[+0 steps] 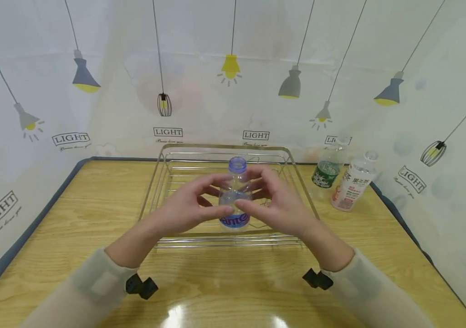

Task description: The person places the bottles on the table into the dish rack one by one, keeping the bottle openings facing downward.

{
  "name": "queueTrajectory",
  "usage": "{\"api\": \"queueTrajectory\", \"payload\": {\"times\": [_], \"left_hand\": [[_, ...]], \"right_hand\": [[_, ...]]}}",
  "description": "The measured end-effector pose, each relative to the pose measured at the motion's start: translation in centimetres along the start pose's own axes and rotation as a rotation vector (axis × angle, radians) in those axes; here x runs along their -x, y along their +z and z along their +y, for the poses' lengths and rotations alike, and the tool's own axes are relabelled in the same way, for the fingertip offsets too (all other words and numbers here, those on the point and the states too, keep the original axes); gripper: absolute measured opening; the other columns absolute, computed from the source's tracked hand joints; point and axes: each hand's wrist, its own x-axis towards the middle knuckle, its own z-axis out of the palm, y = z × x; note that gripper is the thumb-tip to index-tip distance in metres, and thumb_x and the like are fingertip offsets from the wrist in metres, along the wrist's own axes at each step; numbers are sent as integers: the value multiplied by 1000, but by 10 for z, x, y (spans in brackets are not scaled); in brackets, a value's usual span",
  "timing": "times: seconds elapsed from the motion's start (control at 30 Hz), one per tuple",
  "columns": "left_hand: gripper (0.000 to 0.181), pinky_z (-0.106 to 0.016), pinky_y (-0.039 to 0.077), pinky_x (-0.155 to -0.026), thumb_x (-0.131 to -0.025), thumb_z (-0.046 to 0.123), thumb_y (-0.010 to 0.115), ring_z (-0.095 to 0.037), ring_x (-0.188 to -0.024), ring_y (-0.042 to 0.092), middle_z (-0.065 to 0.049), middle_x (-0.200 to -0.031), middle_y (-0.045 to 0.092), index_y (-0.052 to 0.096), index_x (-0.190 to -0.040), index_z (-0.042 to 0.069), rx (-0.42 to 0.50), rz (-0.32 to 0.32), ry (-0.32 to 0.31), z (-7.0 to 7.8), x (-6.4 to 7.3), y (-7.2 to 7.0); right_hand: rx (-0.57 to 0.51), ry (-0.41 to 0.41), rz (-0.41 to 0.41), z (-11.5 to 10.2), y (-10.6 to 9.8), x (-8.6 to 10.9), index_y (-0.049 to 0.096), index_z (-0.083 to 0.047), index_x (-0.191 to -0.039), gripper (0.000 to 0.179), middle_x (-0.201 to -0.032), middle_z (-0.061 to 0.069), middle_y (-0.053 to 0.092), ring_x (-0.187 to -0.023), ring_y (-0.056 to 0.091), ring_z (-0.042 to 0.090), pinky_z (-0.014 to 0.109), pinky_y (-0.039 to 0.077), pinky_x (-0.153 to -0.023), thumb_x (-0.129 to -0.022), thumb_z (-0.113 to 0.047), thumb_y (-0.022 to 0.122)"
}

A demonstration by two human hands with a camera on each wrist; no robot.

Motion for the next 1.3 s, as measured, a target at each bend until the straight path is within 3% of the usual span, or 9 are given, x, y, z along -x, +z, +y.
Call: {"api": "queueTrajectory", "payload": {"times": [0.33,0.5,0.83,1.1,1.3], "left_hand": [[68,-45,60,-105,-103,35,80,-26,-132,64,0,-148,62,51,-163,29,-7,-10,19,-4,0,0],[66,-44,61,-102,-105,34,78,-26,-131,64,0,-148,63,50,-164,29,-3,2,30,-6,1,0],[63,-42,64,-96,-105,30,78,-29,-131,66,-5,-148,63,51,-161,22,33,70,13,-8,3,-7],[58,-47,62,-105,-107,19,74,-34,-133,66,-13,-149,60,48,-158,17,158,94,16,-10,4,-13],[65,-41,61,-108,-106,13,73,-36,-137,66,-18,-155,57,39,-161,8,277,80,4,-11,5,-13]], "right_hand": [[-22,40,-32,0,1,1,49,-16,-155,60,-143,7,61,-121,72,24,45,64,-101,-103,-18,78],[-31,42,-50,0,0,1,47,-15,-157,59,-147,8,61,-126,71,27,41,63,-103,-105,-18,75],[-16,53,-106,6,-1,4,44,-15,-162,63,-156,10,57,-135,67,31,52,58,-113,-106,-19,74],[-10,76,-106,12,-2,6,44,-12,-162,66,-157,12,57,-135,66,32,52,57,-114,-105,-18,76],[-12,80,-118,14,-3,8,45,-13,-160,67,-158,11,56,-131,67,31,50,57,-113,-103,-18,78]]}}
